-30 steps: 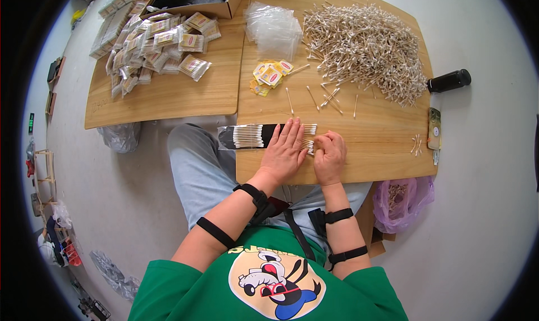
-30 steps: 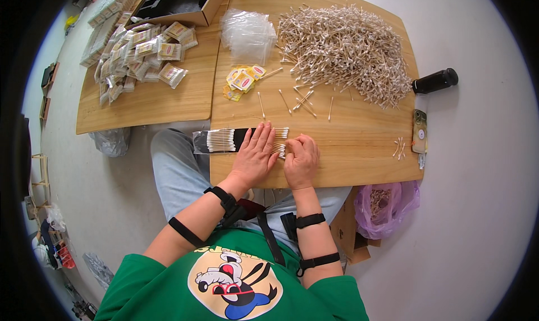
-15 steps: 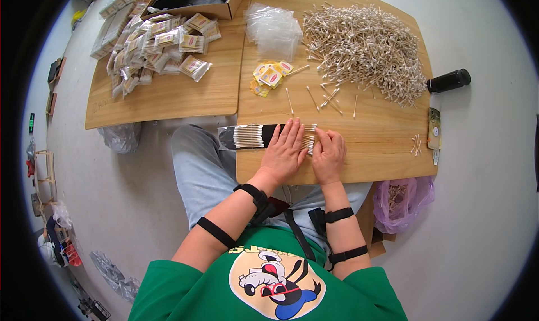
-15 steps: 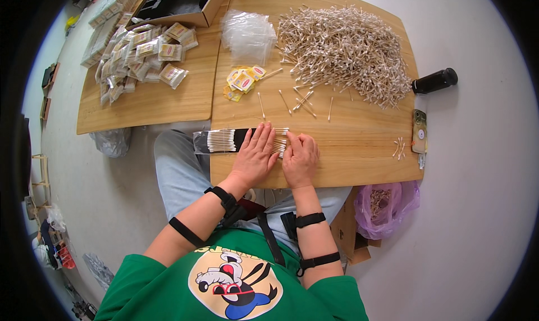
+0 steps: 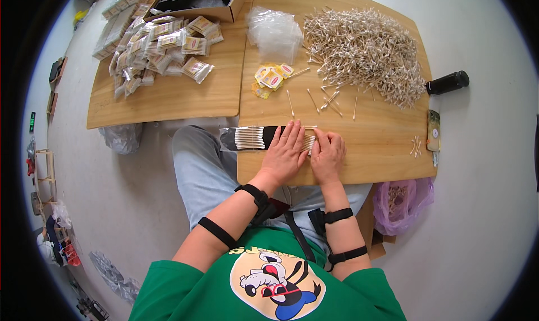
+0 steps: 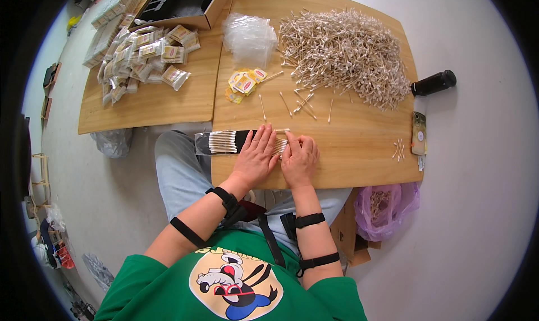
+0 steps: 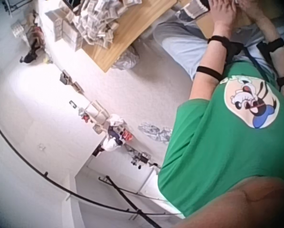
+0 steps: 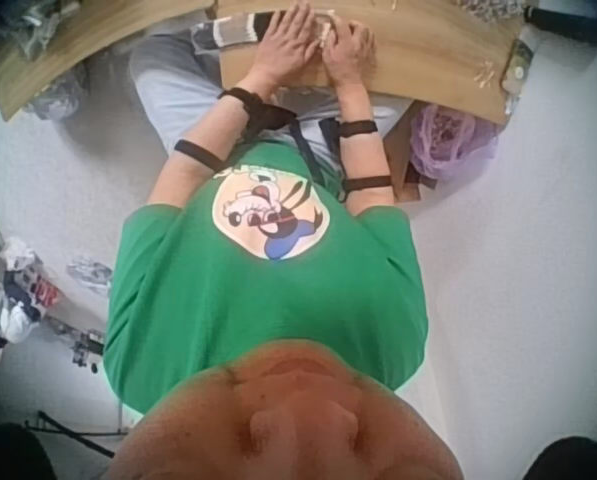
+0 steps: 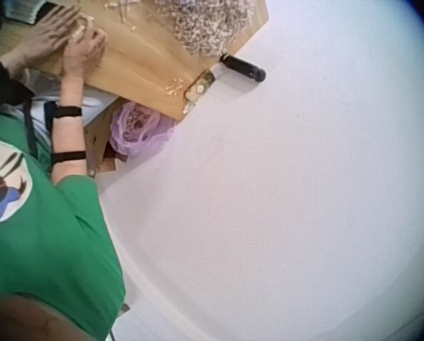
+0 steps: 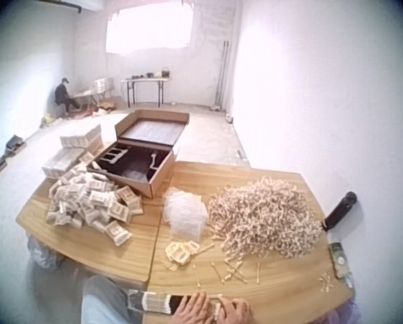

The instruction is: Arranging cotton swabs and placing them into small plastic bags.

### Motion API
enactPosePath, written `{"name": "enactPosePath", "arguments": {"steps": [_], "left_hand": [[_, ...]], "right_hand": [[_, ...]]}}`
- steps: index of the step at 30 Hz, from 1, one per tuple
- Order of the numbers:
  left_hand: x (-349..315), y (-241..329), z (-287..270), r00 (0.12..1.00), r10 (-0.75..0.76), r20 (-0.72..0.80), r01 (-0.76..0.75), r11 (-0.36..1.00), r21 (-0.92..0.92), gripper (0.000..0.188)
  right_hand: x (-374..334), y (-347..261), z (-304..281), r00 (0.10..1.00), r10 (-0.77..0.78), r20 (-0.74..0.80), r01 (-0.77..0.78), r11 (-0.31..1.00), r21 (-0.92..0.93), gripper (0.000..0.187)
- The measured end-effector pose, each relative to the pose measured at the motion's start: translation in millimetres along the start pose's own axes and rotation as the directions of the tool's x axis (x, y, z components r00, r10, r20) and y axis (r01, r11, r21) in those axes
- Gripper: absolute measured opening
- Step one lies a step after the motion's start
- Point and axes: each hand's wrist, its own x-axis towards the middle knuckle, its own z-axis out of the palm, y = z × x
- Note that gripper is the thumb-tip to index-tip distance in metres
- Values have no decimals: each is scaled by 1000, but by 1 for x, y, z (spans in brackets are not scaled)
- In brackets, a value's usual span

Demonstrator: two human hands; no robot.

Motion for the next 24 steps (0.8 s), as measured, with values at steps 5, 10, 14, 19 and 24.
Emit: {"name": "enactPosePath", "arguments": {"steps": [5,10,14,19,24], "left_hand": [[0,-2,2,1000,0,-23,0,1000,3,64],[0,0,4,999,-4,-35,4,1000,-7,63],[-1,2,1,1000,-24,4,24,1000,-6,61],[0,-1,2,999,-21,-24,21,999,-34,60],[3,1,-2,1000,-23,-14,23,1000,-4,57]], "right_hand": [[7,7,-1,996,6,86,-13,996,86,26],[32,26,-6,916,-335,222,310,940,140,31],[41,33,-8,972,-195,130,192,981,31,34],[5,11,-10,896,-276,349,305,952,-30,53],[-7,6,-4,879,-209,428,292,947,-137,62]]}}
